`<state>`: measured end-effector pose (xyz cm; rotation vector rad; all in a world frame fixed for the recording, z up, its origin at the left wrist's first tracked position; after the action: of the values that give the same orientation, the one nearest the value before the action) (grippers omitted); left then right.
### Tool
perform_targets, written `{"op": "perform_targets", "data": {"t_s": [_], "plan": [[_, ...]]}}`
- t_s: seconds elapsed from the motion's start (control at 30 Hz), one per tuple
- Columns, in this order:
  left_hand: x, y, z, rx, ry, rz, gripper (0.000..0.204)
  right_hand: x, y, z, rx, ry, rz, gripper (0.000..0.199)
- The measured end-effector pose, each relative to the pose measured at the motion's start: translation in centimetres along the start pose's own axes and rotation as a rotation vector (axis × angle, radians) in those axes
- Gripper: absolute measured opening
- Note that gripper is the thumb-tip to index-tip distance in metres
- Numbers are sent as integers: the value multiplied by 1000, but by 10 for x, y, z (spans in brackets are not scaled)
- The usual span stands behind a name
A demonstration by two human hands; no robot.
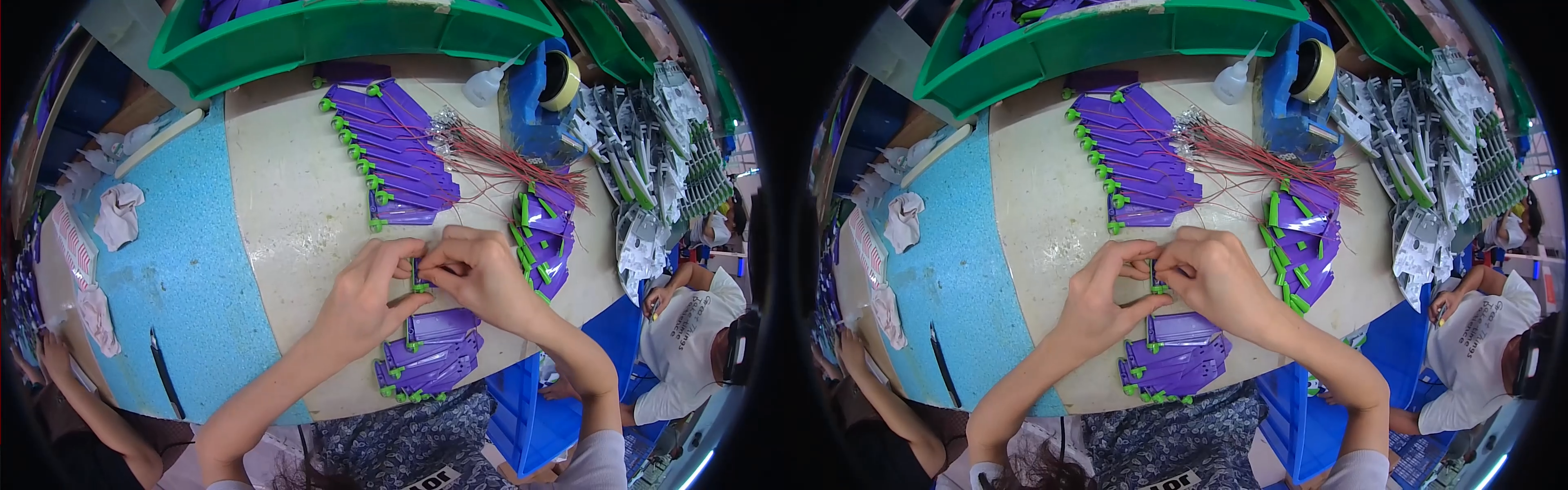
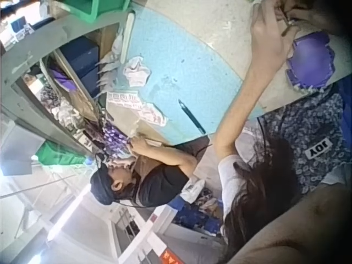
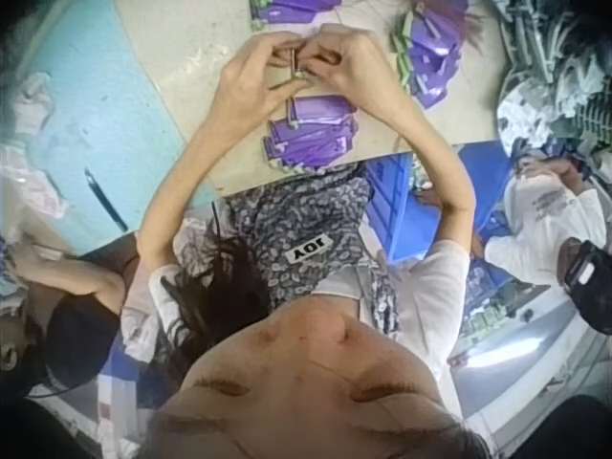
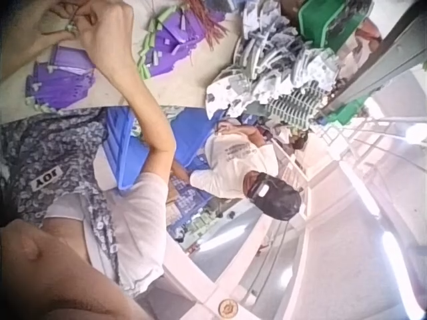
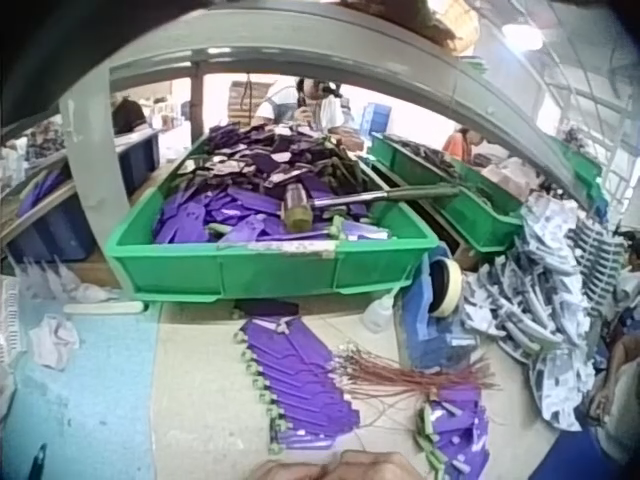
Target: The person assembles small electronic or plastic components by inserting wires into plastic housings and applying glue from a glue bottle.
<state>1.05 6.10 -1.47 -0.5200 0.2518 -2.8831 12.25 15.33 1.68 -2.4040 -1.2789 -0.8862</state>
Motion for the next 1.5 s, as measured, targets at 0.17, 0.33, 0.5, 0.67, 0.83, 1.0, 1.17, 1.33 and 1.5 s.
{"op": "perform_targets", "data": {"t_s": [0.17, 0.33, 0.5, 0.67, 0.83, 1.0, 1.17, 1.33, 1.5], "plan": [[-2, -1, 2, 2, 3, 8, 51, -3, 27, 7, -69, -188, -17, 22], [-3, -2, 1, 39, 9, -5, 48, 0, 23, 1, 68, -91, 26, 15], [-2, -2, 1, 6, -11, 8, 47, 0, 20, 12, -64, -185, -24, 14], [-3, -3, 4, -15, -12, -21, 46, -4, 26, 2, 27, -108, 24, 14], [0, -4, 8, -78, -96, 9, 42, 4, 20, -11, 156, 147, 15, 12], [-3, -2, 12, -92, -233, 20, 33, 17, 17, 19, -159, 85, 198, 10], [-3, -7, 21, -346, -458, -52, 27, 26, 17, 21, -282, 131, 250, 11], [-8, -21, 18, -401, -333, -211, 25, 41, 18, 17, -66, 158, 341, 11], [-3, -20, 25, -387, -384, -239, 26, 139, 22, 13, -23, 122, 894, 7]]}}
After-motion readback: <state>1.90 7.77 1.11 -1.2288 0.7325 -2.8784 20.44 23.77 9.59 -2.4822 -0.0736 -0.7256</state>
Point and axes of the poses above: each hand's wrist, its own y-axis away from the middle knuckle, its own x-axis out of the back of the hand, z = x × y, the point moved 6 cm from there along -y, towards the middle knuckle, and after that the axes turned 4 degrees about x, right-handed, at the moved point
